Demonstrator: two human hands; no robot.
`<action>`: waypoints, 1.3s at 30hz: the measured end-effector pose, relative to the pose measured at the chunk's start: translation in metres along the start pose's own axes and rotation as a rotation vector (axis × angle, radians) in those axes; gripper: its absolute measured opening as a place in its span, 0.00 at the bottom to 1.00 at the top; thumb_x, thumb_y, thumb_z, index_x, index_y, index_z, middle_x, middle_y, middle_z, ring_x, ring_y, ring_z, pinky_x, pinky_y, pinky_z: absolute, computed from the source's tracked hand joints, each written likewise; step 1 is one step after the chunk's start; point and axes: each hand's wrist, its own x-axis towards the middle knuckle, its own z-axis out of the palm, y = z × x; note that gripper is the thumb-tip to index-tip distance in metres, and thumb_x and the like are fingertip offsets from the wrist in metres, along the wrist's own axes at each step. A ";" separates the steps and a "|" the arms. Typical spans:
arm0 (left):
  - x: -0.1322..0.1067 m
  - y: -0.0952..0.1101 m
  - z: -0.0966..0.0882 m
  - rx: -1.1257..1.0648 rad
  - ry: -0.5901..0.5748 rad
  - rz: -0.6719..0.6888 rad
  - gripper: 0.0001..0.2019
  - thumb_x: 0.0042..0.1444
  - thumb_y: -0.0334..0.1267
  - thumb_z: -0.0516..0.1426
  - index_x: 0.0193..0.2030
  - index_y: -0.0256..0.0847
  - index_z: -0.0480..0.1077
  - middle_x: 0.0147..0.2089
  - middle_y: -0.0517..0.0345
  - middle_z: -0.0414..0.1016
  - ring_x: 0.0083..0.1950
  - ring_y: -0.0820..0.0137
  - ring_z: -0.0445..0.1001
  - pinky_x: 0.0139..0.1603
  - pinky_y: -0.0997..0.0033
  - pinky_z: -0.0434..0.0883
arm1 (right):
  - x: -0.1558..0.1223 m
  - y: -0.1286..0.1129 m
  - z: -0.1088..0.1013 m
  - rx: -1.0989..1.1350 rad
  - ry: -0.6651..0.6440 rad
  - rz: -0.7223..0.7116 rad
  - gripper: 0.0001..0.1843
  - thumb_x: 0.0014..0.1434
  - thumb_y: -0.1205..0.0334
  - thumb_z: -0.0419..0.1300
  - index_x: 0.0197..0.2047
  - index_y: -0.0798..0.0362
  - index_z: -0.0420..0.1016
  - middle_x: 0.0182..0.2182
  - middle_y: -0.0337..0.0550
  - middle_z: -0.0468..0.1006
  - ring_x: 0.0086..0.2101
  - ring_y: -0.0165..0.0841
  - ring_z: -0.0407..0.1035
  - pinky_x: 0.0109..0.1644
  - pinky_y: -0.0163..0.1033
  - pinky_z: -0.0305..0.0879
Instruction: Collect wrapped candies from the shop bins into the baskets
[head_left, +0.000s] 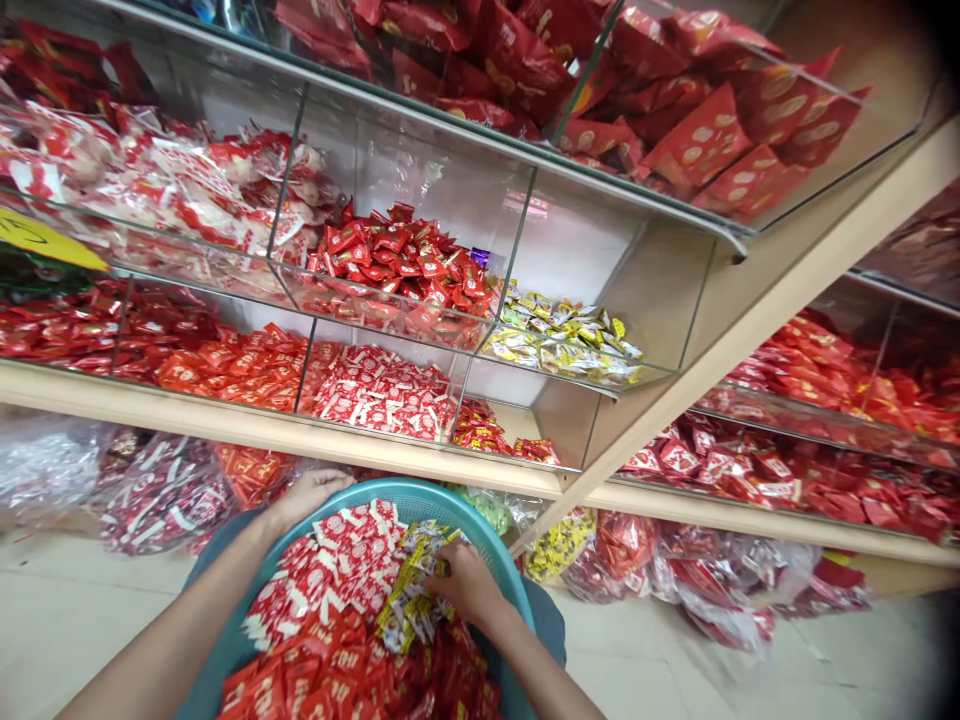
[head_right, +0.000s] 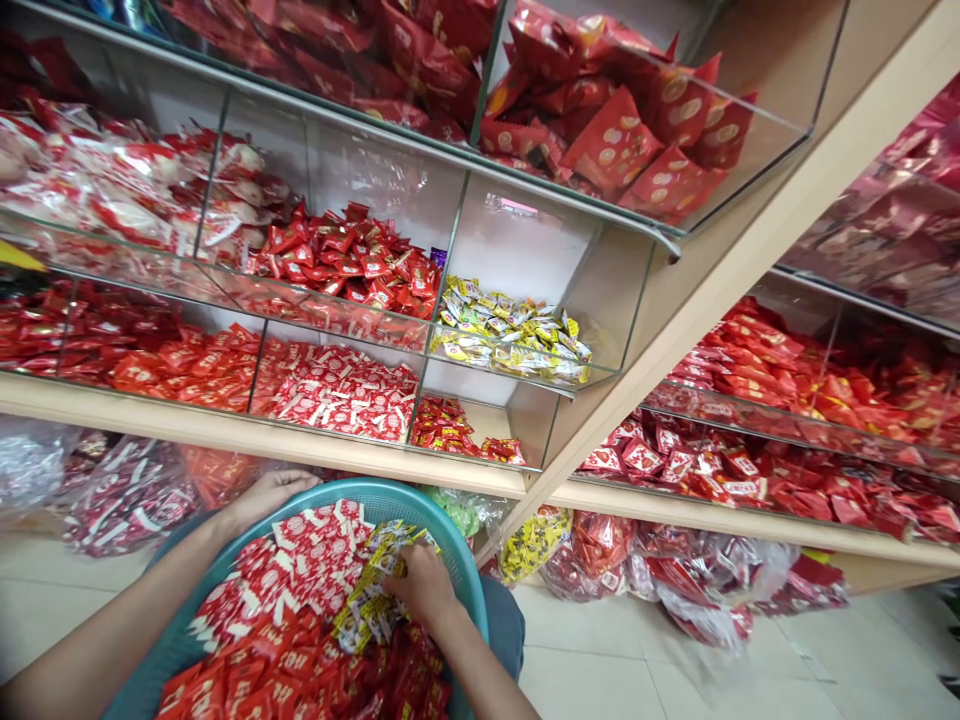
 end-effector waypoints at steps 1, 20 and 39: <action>0.000 0.000 0.000 -0.007 0.003 -0.002 0.20 0.35 0.52 0.64 0.30 0.38 0.76 0.31 0.56 0.81 0.35 0.64 0.77 0.39 0.71 0.71 | 0.000 0.001 -0.001 0.002 0.015 -0.001 0.09 0.49 0.56 0.58 0.30 0.53 0.72 0.33 0.43 0.73 0.35 0.34 0.66 0.36 0.35 0.57; 0.000 0.000 -0.002 0.003 0.004 0.002 0.19 0.35 0.51 0.64 0.30 0.38 0.77 0.31 0.56 0.81 0.34 0.65 0.76 0.39 0.72 0.71 | -0.008 0.019 -0.016 -0.025 0.095 0.048 0.06 0.50 0.65 0.56 0.32 0.52 0.73 0.35 0.45 0.73 0.39 0.35 0.67 0.41 0.35 0.58; -0.003 0.004 0.001 -0.026 0.013 0.004 0.18 0.34 0.50 0.65 0.28 0.37 0.76 0.28 0.57 0.80 0.32 0.66 0.76 0.36 0.72 0.70 | 0.020 0.004 -0.003 0.236 0.310 0.089 0.10 0.53 0.65 0.51 0.28 0.51 0.74 0.27 0.40 0.76 0.32 0.33 0.69 0.34 0.33 0.59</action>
